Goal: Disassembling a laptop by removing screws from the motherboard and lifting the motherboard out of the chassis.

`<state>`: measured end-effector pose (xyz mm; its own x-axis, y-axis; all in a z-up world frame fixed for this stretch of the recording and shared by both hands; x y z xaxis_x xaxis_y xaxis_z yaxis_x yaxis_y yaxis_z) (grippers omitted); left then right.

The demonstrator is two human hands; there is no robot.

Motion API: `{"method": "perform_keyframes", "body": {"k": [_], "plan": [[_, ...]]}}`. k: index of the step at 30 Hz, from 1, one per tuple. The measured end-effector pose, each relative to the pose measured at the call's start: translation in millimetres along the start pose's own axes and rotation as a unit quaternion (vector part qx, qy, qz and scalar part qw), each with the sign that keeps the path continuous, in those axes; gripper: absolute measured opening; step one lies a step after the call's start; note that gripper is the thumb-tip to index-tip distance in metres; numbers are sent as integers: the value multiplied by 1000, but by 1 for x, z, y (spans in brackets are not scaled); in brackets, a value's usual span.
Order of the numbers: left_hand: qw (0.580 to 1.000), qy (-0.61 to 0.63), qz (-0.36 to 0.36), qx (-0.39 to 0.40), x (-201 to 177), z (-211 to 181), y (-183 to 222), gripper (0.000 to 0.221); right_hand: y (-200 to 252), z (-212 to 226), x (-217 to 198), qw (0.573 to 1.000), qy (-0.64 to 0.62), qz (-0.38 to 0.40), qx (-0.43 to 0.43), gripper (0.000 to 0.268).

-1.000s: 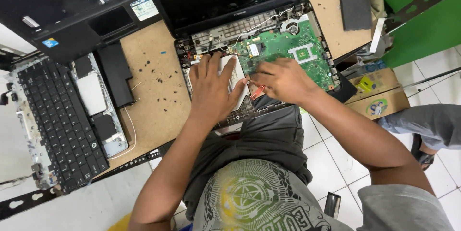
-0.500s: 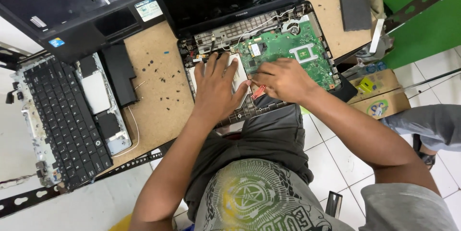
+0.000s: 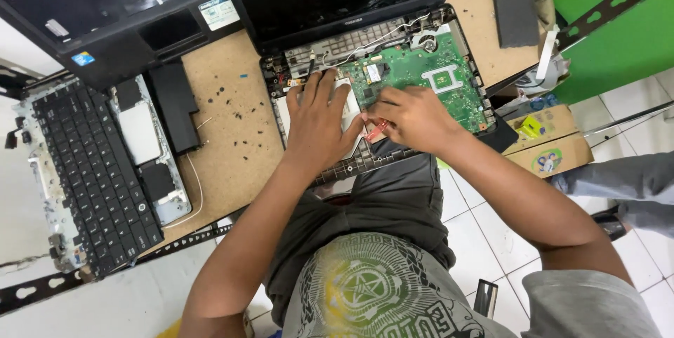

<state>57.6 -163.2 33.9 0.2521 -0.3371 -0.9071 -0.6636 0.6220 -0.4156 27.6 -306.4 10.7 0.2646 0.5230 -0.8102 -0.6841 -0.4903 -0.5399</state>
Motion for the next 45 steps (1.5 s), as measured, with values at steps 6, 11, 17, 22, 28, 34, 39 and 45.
{"method": "perform_keyframes", "body": {"k": [6,11,17,22,28,34,39,45], "plan": [[998,-29,-46,32,29,11,-13,41,13,-8,-17,996,8,-27,90,8],[998,-2,-40,39,20,10,-17,42,17,-6,-53,984,-41,-63,163,13],[999,35,-24,32,12,2,-11,51,36,-34,-83,924,-192,-191,272,8],[999,15,-23,40,16,-12,-21,51,68,-73,-85,784,-386,-328,359,29],[997,-29,-46,61,30,-29,-30,51,86,-88,-79,774,-392,-345,358,57],[992,7,-93,79,19,-25,-29,38,90,-89,-63,757,-407,-322,398,56],[981,6,-153,119,25,-26,-23,23,89,-87,-63,776,-400,-302,383,56],[977,25,-165,135,22,-28,-24,15,94,-90,-63,765,-410,-319,381,55]]}}
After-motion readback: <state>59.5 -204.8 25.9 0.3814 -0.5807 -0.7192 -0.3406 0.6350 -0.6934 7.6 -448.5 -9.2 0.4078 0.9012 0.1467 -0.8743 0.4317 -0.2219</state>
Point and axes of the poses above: each hand's wrist, its own y-axis away from the middle knuckle, its own x-axis out of the palm, z = x × y, the point moved 6 cm from there along -y, towards the middle knuckle, and after that the axes turned 9 degrees about -y, right-handed, at the moved point
